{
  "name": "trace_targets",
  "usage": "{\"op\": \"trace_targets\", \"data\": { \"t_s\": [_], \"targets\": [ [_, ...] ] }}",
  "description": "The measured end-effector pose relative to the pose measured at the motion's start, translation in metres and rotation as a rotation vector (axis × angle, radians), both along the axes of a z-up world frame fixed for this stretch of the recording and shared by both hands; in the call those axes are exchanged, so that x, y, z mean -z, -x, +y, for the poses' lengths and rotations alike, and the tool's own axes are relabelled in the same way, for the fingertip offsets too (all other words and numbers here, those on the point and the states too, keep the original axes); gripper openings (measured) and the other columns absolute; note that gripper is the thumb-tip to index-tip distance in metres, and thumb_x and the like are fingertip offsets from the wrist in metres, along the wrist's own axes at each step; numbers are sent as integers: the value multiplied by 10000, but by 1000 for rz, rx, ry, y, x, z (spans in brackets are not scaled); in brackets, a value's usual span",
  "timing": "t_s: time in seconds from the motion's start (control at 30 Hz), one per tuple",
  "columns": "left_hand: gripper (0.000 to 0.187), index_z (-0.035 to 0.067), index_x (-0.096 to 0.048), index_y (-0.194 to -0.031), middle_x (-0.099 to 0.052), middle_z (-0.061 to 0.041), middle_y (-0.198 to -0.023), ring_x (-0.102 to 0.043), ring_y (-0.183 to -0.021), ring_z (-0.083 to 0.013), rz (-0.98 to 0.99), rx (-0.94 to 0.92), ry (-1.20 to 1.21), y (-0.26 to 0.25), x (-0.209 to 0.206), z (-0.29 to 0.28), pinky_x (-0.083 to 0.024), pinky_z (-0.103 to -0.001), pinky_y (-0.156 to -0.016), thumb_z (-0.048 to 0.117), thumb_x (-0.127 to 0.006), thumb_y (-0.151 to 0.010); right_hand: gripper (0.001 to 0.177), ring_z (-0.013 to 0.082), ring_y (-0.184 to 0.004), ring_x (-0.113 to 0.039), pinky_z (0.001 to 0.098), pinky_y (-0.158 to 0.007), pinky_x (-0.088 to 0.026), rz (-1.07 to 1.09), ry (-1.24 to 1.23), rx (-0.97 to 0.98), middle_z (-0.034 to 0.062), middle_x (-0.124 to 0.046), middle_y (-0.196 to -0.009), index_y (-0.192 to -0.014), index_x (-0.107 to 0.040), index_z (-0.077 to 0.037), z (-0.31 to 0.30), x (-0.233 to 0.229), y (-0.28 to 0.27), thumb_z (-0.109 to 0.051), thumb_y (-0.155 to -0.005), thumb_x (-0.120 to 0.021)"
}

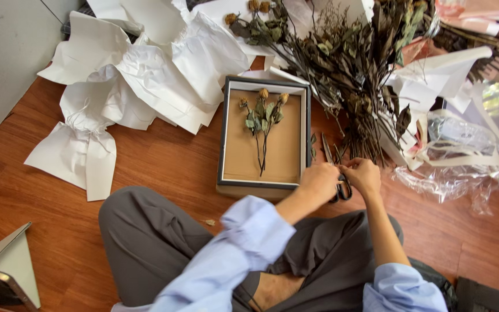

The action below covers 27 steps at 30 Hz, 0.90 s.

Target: The person arranges dried flowers inside a shadow box frame. They select stems from a nearby pile, trim them with scissors, and place them into the frame, adjusting their positions to create a composition.

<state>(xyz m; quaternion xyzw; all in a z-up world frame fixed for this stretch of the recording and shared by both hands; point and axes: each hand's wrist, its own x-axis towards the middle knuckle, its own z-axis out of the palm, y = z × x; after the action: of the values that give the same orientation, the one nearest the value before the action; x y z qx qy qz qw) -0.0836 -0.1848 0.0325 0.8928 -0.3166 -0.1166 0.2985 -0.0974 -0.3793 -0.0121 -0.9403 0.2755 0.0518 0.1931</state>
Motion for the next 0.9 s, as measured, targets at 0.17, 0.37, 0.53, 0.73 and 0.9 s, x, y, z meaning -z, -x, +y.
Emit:
{"op": "trace_targets", "data": {
  "t_s": [0.17, 0.37, 0.53, 0.73, 0.9],
  "targets": [
    [130, 19, -765, -887, -735, -184, -1000, -752, -885, -320, -126, -13, 73, 0, 10, -43, -625, -419, -691, 69, -734, -771, 360, 322, -755, -728, 432, -756, -571, -64, 117, -24, 161, -744, -748, -1049, -827, -119, 15, -54, -2, -443, -909, -754],
    [210, 77, -681, -973, -676, -79, -957, -658, -732, -180, 86, -131, 110, -48, -11, 92, -589, -335, -621, 283, -663, -1013, 264, 226, -727, -755, 346, -690, -585, -190, -164, -287, 94, -786, -879, -1084, -793, -109, 83, -105, -23, -275, -888, -729],
    [630, 124, -612, -1185, -599, -101, -1149, -586, -1137, -292, -46, -39, -46, -79, -16, 199, -527, -428, -911, 281, -927, -662, 458, 214, -823, -709, 365, -740, -577, -160, -255, -722, 56, -694, -954, -1214, -715, -199, 163, -95, -48, -232, -769, -819],
    [830, 120, -498, -1330, -554, -123, -1215, -585, -1173, -310, 45, -40, -68, -69, 5, 206, -536, -408, -934, 257, -945, -644, 609, 259, -872, -678, 405, -749, -556, -141, -154, -824, 63, -636, -988, -1269, -681, -262, 190, -82, -44, -350, -704, -890],
    [884, 110, -486, -1440, -542, -119, -1231, -586, -1164, -306, -29, -27, 1, -73, 19, 201, -550, -398, -894, 125, -893, -656, 650, 281, -868, -670, 418, -734, -545, -214, -81, -856, 76, -621, -1024, -1257, -651, -191, 199, -70, -40, -398, -686, -883]
  ]
}}
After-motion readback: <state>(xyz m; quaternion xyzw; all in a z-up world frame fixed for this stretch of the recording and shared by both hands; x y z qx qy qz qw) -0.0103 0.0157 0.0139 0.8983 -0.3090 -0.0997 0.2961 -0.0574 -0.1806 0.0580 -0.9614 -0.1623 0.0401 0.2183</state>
